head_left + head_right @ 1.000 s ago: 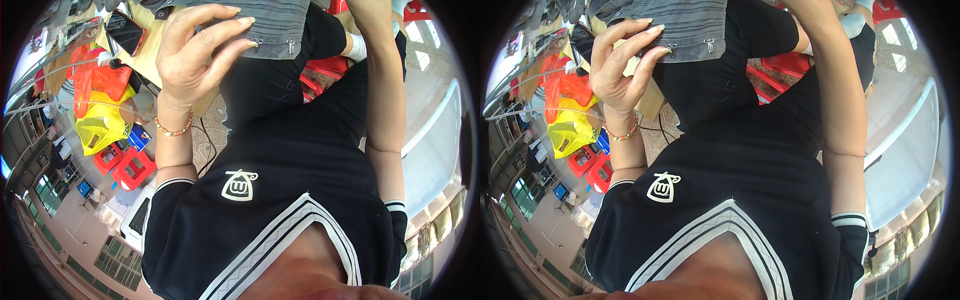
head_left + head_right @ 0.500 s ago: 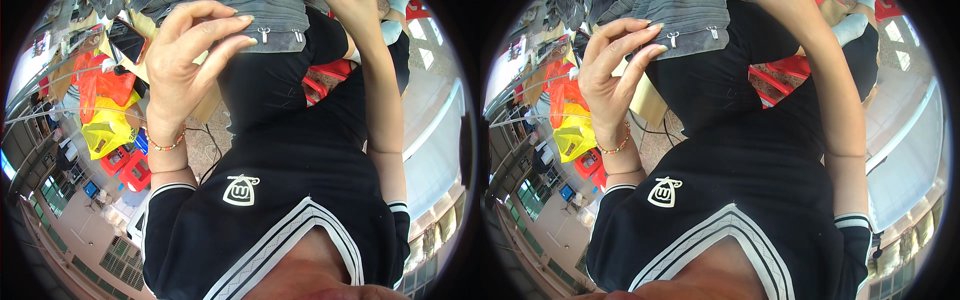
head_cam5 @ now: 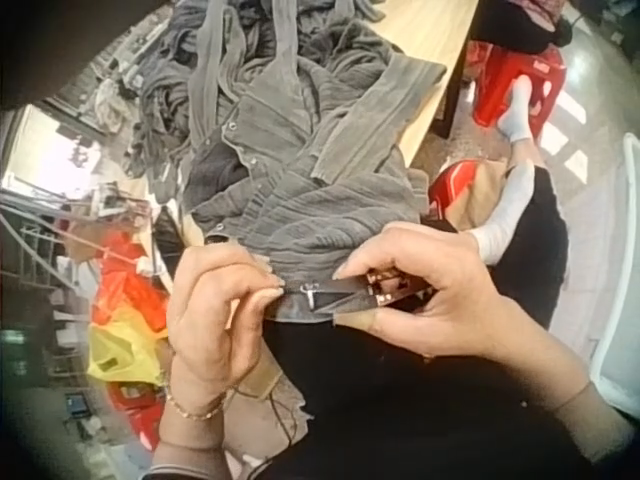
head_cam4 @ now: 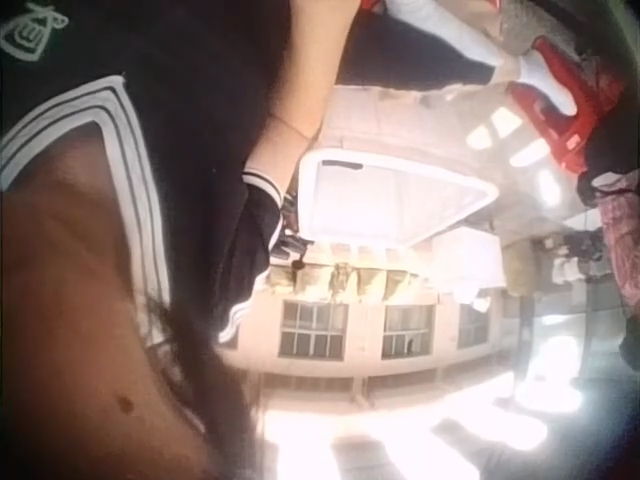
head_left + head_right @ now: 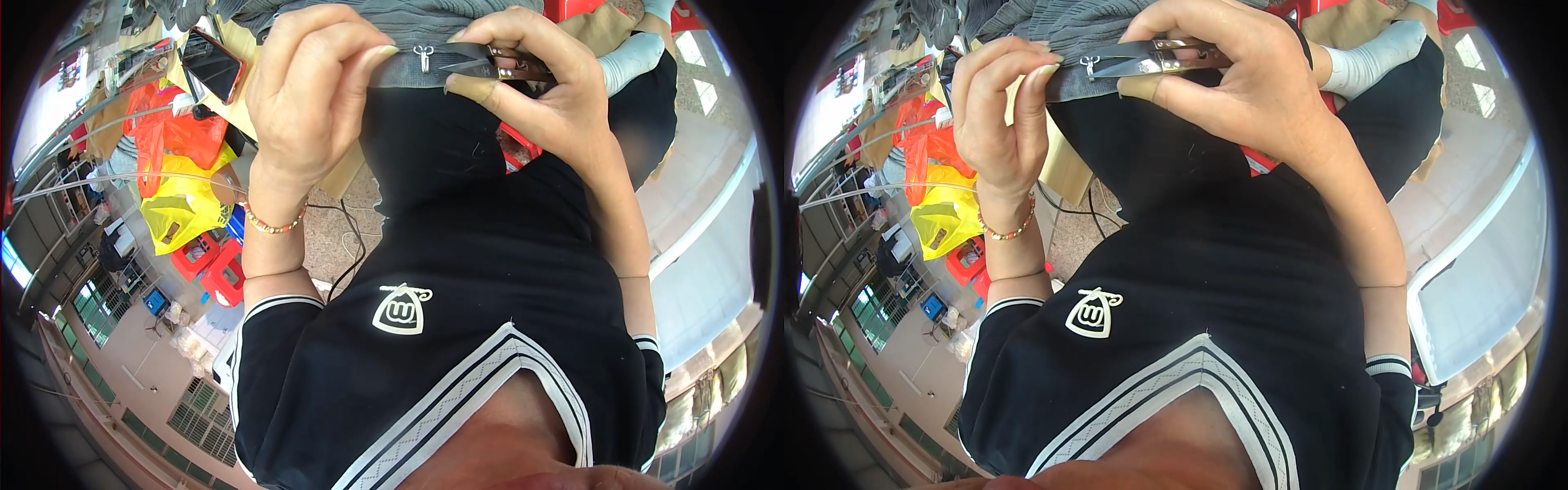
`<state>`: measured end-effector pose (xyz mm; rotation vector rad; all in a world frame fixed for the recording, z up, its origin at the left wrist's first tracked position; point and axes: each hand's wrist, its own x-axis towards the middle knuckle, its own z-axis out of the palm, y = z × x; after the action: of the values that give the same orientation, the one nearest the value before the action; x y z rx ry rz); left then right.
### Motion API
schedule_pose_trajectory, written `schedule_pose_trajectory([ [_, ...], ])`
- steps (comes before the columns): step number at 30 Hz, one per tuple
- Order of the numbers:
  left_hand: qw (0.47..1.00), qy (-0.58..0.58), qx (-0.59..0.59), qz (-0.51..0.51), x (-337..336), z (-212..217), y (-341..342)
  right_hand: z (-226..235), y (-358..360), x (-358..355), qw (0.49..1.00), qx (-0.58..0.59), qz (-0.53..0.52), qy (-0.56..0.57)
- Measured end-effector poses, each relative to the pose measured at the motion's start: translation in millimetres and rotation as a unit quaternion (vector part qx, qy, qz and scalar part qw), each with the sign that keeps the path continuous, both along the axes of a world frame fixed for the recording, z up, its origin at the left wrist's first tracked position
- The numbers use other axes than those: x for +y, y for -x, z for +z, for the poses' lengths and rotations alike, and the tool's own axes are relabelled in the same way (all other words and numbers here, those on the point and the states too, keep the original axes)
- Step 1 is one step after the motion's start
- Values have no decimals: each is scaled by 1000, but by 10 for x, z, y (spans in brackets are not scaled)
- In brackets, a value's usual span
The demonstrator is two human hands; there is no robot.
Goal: Attaching metal hooks to grey fabric garment straps using hands and a small tool.
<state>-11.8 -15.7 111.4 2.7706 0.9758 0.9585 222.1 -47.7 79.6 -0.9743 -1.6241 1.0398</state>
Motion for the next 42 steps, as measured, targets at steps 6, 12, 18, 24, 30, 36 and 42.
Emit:
schedule_pose_trajectory([
  [6,999,-20,-39,12,-46,71,-58,146,-77,19,1000,-1,-6,22],
  [12,999,-20,-30,21,-94,73,-86,229,-61,20,992,-86,-11,-89],
  [18,998,4,-51,21,-122,68,-126,212,-38,33,995,-59,-22,-74],
  [24,997,13,-55,44,-189,67,-137,179,-44,35,995,-49,-25,-79],
  [30,997,14,-50,53,-202,96,-160,170,-48,44,992,-59,-28,-108],
  [36,997,22,-42,60,-210,86,-150,146,-56,43,988,-73,-35,-134],
  [42,998,46,-13,-36,-175,115,-49,103,-204,15,998,18,-60,-22],
])
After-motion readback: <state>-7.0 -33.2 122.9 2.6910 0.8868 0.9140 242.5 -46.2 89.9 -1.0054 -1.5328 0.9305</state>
